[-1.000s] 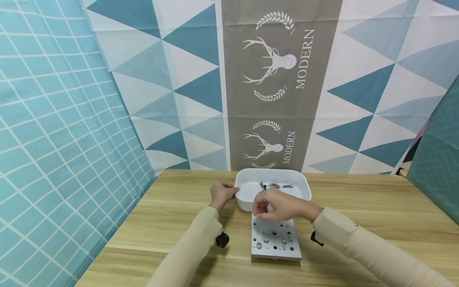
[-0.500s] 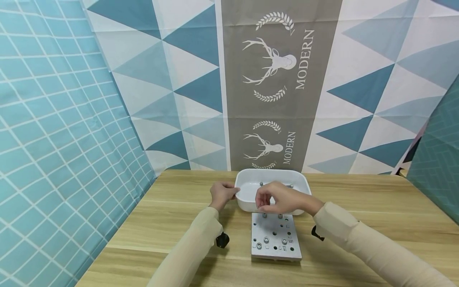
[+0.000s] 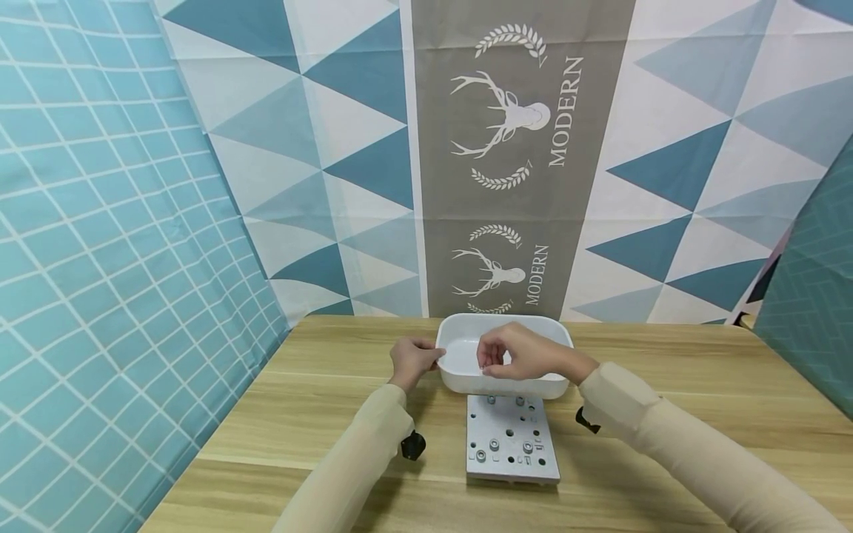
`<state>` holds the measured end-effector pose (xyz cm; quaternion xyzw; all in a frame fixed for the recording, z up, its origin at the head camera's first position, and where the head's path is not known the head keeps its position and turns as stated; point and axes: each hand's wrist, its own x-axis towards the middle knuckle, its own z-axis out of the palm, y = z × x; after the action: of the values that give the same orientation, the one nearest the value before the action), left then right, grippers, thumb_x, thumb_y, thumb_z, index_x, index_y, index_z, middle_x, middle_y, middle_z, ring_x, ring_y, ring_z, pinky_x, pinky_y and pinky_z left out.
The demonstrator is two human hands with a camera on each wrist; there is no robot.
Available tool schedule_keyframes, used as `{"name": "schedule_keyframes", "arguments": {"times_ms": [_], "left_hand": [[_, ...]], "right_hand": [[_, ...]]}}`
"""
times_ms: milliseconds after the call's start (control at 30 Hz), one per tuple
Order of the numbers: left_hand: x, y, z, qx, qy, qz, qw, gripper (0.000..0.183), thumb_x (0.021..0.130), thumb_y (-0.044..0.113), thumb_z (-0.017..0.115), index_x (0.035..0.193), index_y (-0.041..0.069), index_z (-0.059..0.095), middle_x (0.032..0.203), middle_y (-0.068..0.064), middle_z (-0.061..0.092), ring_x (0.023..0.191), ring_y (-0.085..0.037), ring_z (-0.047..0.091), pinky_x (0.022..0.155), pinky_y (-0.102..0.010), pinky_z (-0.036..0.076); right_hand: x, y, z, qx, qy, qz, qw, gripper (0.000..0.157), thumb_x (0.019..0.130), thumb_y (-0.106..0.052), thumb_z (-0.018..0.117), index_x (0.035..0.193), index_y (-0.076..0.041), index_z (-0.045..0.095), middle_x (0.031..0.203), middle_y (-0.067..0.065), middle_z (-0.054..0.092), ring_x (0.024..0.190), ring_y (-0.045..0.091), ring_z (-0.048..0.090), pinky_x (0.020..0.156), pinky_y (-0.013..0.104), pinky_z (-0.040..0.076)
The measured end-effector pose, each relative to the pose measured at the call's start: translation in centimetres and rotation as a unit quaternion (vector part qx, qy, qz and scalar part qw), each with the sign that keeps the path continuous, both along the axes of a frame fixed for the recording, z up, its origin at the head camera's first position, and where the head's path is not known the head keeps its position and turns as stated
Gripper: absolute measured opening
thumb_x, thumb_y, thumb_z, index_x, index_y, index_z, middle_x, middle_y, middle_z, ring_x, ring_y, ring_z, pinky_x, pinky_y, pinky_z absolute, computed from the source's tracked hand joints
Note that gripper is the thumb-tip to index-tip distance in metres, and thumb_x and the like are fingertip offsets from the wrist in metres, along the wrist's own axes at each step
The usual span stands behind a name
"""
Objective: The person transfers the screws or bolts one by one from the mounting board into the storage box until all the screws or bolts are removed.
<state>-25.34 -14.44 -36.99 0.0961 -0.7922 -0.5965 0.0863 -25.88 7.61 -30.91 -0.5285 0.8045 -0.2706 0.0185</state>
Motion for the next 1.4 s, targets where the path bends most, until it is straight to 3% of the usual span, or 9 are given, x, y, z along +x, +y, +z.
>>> {"name": "schedule_keyframes", "arguments": {"times_ms": [200,433,667,1000,1400], "left_hand": [[-0.1,0.0,-0.1,0.001,-0.006,0.0,1.0,0.015,0.08,0.004,0.074,0.089,-0.007,0.071,0.087,-0.021,0.071,0.054,-0.007,0.061,0.062,-0.027,0.063],[-0.2,-0.1,0.0,0.001,-0.008,0.003,1.0,0.014,0.079,0.004,0.074,0.088,-0.006,0.071,0.086,-0.02,0.07,0.054,-0.007,0.061,0.062,-0.027,0.063],[-0.1,-0.1,-0.1,0.0,-0.012,0.005,0.9999,0.014,0.079,0.003,0.075,0.087,-0.007,0.071,0.086,-0.02,0.07,0.054,-0.008,0.061,0.064,-0.029,0.063],[-0.1,-0.1,0.0,-0.007,-0.009,0.011,0.9999,0.013,0.079,0.003,0.075,0.086,-0.007,0.071,0.087,-0.021,0.07,0.054,-0.008,0.061,0.062,-0.027,0.063],[-0.2,-0.1,-0.2,-0.003,-0.006,0.011,0.9999,0.013,0.078,0.003,0.075,0.085,-0.006,0.071,0.085,-0.019,0.069,0.053,-0.008,0.06,0.059,-0.024,0.062]], "right_hand": [[-0.8,0.3,0.3,-0.003,0.006,-0.012,1.0,0.008,0.085,-0.008,0.069,0.081,-0.013,0.064,0.074,-0.003,0.064,0.067,-0.001,0.054,0.06,0.027,0.057],[-1.7,0.3,0.9,0.007,0.009,-0.035,0.999,0.007,0.085,-0.008,0.068,0.083,-0.013,0.065,0.076,-0.005,0.065,0.069,0.0,0.055,0.063,0.019,0.055],[-2.6,0.3,1.6,0.011,0.01,-0.049,0.999,0.007,0.084,-0.008,0.069,0.081,-0.013,0.065,0.073,-0.004,0.064,0.067,0.0,0.055,0.063,0.024,0.058],[-3.8,0.3,2.5,0.015,0.027,-0.068,0.997,0.005,0.083,-0.007,0.069,0.081,-0.011,0.065,0.073,-0.002,0.064,0.066,0.002,0.054,0.061,0.021,0.055],[-5.5,0.4,2.1,0.008,0.04,-0.068,0.997,0.004,0.081,-0.006,0.07,0.081,-0.006,0.066,0.073,0.001,0.066,0.066,0.001,0.054,0.059,0.015,0.052]]}}
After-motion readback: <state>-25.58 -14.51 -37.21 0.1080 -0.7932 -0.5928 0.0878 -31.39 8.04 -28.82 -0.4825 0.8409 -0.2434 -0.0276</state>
